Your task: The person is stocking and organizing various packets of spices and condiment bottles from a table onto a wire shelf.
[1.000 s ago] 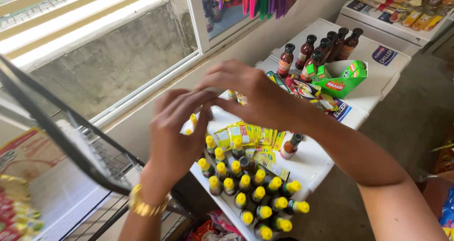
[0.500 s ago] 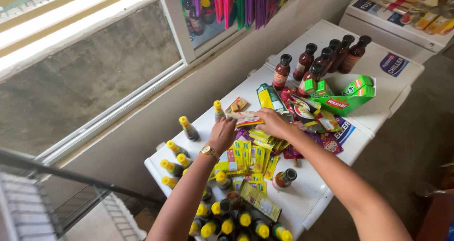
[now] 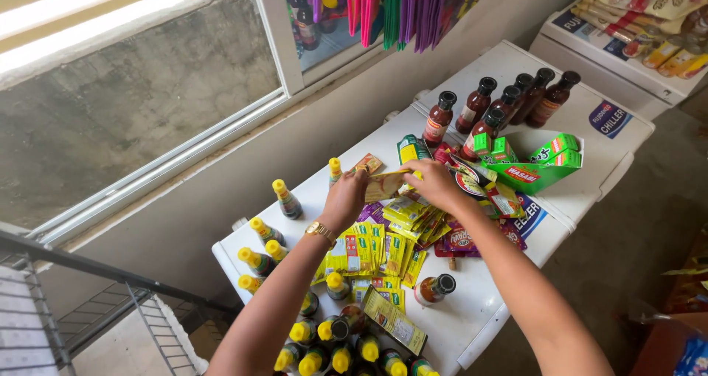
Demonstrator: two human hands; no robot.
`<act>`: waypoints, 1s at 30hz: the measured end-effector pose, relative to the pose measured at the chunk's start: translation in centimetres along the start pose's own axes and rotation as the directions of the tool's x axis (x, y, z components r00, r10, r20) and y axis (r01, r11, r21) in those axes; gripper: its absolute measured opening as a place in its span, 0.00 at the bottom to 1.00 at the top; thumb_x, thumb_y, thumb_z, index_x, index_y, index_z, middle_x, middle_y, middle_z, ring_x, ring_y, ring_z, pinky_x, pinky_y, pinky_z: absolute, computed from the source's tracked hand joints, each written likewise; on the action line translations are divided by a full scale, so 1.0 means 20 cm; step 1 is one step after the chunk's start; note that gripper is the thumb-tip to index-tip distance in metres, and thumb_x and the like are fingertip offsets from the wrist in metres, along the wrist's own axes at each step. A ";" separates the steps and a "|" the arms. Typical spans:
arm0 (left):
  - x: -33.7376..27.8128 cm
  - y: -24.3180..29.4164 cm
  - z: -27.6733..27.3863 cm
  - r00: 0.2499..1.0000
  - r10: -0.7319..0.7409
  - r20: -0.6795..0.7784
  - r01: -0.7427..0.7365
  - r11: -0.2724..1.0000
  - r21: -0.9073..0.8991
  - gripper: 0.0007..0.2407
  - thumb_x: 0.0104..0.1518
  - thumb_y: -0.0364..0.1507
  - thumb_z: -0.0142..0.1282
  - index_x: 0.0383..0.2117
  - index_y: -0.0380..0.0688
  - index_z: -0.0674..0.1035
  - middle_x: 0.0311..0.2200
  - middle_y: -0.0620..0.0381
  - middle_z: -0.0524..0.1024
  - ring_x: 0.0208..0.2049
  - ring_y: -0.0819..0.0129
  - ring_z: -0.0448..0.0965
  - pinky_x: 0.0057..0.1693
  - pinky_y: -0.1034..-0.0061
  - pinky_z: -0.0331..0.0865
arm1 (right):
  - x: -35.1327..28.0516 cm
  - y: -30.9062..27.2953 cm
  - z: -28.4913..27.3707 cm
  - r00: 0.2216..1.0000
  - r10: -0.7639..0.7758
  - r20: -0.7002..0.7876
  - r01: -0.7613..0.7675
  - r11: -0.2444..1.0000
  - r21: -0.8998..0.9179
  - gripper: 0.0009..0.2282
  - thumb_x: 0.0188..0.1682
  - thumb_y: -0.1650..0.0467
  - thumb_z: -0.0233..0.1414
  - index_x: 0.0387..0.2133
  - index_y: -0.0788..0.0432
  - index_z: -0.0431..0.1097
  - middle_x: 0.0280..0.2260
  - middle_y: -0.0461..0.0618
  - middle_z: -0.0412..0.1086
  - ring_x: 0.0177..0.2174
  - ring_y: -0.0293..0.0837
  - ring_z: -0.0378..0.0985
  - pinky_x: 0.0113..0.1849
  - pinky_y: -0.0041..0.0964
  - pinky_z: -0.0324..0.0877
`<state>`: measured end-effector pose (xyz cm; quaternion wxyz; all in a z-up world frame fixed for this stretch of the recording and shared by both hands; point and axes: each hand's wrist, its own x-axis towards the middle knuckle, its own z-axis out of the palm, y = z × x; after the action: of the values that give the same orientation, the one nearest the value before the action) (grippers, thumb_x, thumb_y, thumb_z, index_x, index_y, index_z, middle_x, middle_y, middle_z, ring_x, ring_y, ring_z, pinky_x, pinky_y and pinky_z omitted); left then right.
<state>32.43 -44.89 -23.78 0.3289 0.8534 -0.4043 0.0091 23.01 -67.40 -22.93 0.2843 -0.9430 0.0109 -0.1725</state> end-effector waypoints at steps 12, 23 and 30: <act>-0.47 0.51 -0.59 0.974 -0.051 -0.222 -0.031 0.935 -0.353 0.11 0.63 0.34 0.57 0.31 0.37 0.78 0.23 0.44 0.77 0.25 0.51 0.77 0.34 0.63 0.69 | -0.34 -0.63 -0.48 0.996 0.059 0.071 -0.084 0.897 0.433 0.07 0.52 0.71 0.58 0.38 0.64 0.75 0.30 0.42 0.74 0.32 0.30 0.70 0.35 0.30 0.71; -1.13 0.55 -0.87 0.968 -0.251 0.017 0.175 0.623 -0.762 0.22 0.54 0.41 0.65 0.48 0.36 0.77 0.44 0.52 0.80 0.43 0.72 0.80 0.50 0.74 0.75 | -0.60 -1.37 -0.54 0.989 -0.003 -0.145 0.064 0.909 0.413 0.07 0.51 0.72 0.57 0.38 0.66 0.74 0.32 0.44 0.77 0.32 0.31 0.75 0.35 0.28 0.72; -1.56 0.96 -1.16 0.848 0.054 -0.527 -0.156 0.976 -0.151 0.32 0.47 0.35 0.71 0.58 0.35 0.69 0.53 0.37 0.73 0.56 0.44 0.72 0.60 0.56 0.67 | -0.80 -1.96 -0.43 0.977 -0.042 -0.207 0.138 0.870 0.474 0.11 0.48 0.74 0.56 0.42 0.66 0.64 0.31 0.47 0.76 0.32 0.32 0.80 0.34 0.29 0.77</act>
<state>3.91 -19.02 -3.72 0.5039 0.7607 -0.3458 0.2188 2.18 -37.28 -0.26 0.5011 -0.8200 -0.0496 -0.2722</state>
